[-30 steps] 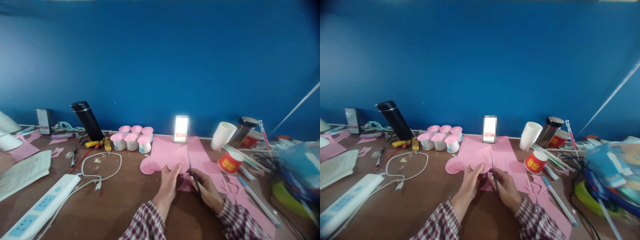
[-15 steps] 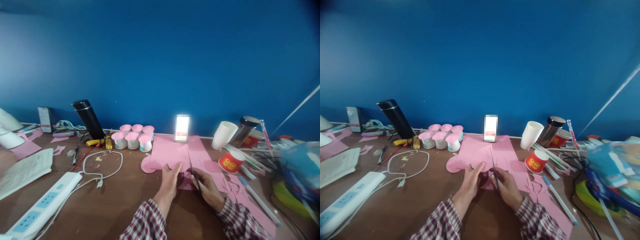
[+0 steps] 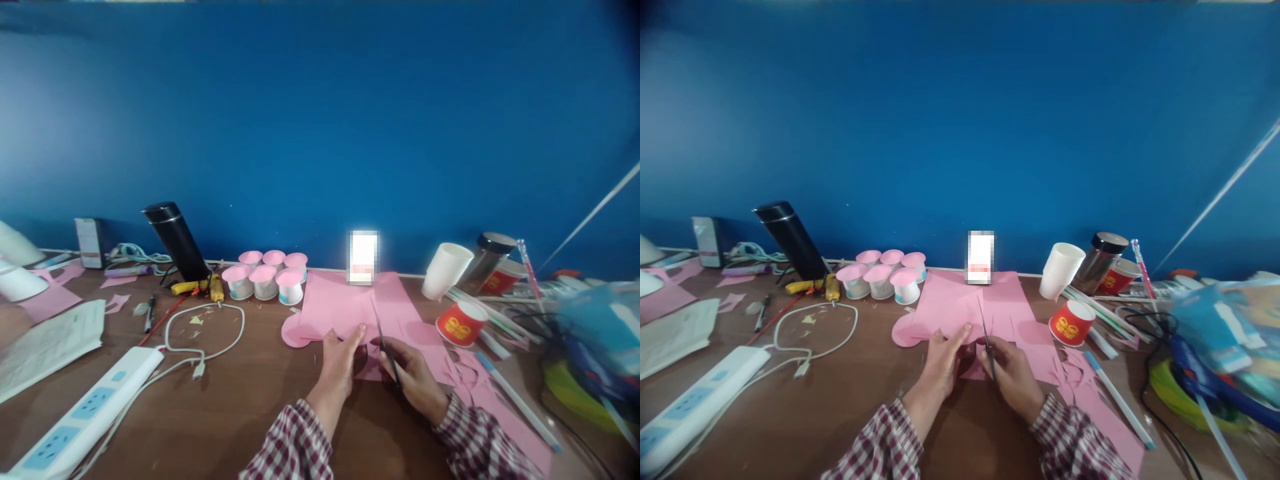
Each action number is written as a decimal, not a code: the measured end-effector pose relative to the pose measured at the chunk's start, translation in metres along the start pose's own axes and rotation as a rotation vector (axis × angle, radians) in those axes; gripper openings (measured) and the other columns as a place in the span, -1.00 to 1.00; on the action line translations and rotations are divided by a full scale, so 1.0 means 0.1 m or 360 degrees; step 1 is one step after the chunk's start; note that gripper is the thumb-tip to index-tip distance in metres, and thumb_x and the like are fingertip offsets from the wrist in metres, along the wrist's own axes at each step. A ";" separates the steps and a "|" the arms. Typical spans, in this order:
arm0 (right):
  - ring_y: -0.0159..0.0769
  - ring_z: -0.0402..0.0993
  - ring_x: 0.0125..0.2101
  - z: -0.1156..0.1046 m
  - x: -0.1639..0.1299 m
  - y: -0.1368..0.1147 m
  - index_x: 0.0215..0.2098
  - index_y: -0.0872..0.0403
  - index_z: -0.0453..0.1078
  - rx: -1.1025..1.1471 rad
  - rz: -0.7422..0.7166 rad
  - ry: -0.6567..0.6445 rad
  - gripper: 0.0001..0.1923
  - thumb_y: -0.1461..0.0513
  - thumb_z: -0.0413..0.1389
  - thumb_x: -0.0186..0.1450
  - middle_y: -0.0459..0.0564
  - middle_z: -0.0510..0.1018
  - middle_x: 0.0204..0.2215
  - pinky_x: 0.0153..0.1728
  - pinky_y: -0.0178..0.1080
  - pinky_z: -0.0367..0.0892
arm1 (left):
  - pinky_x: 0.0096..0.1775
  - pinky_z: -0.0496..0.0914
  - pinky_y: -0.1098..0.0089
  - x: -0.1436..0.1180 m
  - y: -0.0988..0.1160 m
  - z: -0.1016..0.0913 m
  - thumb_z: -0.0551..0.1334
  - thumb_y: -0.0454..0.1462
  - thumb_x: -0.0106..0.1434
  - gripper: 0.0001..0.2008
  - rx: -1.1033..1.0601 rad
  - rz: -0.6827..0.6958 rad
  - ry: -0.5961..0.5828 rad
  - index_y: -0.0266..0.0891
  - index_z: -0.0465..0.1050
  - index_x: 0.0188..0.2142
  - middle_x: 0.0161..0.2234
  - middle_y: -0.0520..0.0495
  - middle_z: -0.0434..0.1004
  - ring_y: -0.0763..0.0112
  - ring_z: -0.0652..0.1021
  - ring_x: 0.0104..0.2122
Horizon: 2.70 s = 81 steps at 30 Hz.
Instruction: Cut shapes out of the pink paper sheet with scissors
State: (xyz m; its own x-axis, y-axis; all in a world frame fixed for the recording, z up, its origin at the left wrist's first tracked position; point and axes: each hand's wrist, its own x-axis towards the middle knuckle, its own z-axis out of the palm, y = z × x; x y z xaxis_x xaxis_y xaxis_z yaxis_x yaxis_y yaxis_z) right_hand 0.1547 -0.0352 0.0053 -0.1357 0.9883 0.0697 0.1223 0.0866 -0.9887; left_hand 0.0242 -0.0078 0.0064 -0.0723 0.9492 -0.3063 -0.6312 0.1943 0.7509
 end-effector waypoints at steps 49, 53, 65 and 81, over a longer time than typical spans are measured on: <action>-0.43 0.22 -0.60 -0.01 0.01 0.02 -0.12 0.18 0.40 0.0051 -0.0029 0.0002 -0.58 0.01 0.13 0.24 -0.12 0.33 -0.58 -0.61 -0.38 0.22 | -0.60 0.22 0.49 0.00 0.06 0.02 0.44 -0.16 -0.12 -0.62 0.0111 -0.0038 -0.0117 -0.27 0.25 -0.53 -0.67 0.11 0.29 0.58 0.32 -0.68; -0.44 0.21 -0.61 0.00 0.00 0.03 -0.13 0.18 0.40 0.0066 -0.0046 0.0001 -0.59 0.02 0.13 0.24 -0.13 0.32 -0.58 -0.61 -0.38 0.22 | -0.59 0.21 0.49 0.00 0.06 0.01 0.43 -0.16 -0.11 -0.63 0.0112 -0.0040 -0.0141 -0.28 0.26 -0.53 -0.67 0.10 0.29 0.58 0.31 -0.68; -0.42 0.23 -0.62 0.00 0.00 -0.01 -0.14 0.19 0.43 -0.0028 -0.0037 0.0045 -0.53 -0.04 0.13 0.21 -0.10 0.35 -0.60 -0.64 -0.38 0.24 | -0.59 0.22 0.48 0.00 0.06 0.02 0.45 -0.16 -0.15 -0.62 0.0105 -0.0047 -0.0096 -0.28 0.28 -0.54 -0.66 0.11 0.29 0.59 0.31 -0.67; -0.41 0.25 -0.63 -0.01 0.00 0.01 -0.12 0.19 0.43 -0.0055 -0.0025 0.0053 -0.51 -0.05 0.12 0.21 -0.10 0.37 -0.61 -0.63 -0.37 0.25 | -0.60 0.21 0.50 -0.03 0.09 0.03 0.45 -0.17 -0.14 -0.61 0.0060 -0.0067 -0.0101 -0.26 0.28 -0.46 -0.65 0.12 0.31 0.58 0.32 -0.68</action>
State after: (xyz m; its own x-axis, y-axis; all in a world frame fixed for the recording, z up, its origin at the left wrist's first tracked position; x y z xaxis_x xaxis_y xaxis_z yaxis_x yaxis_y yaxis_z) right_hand 0.1555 -0.0349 0.0045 -0.1051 0.9904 0.0901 0.1542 0.1057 -0.9824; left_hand 0.0215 -0.0078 0.0155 0.0035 0.9535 -0.3015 -0.6032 0.2425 0.7598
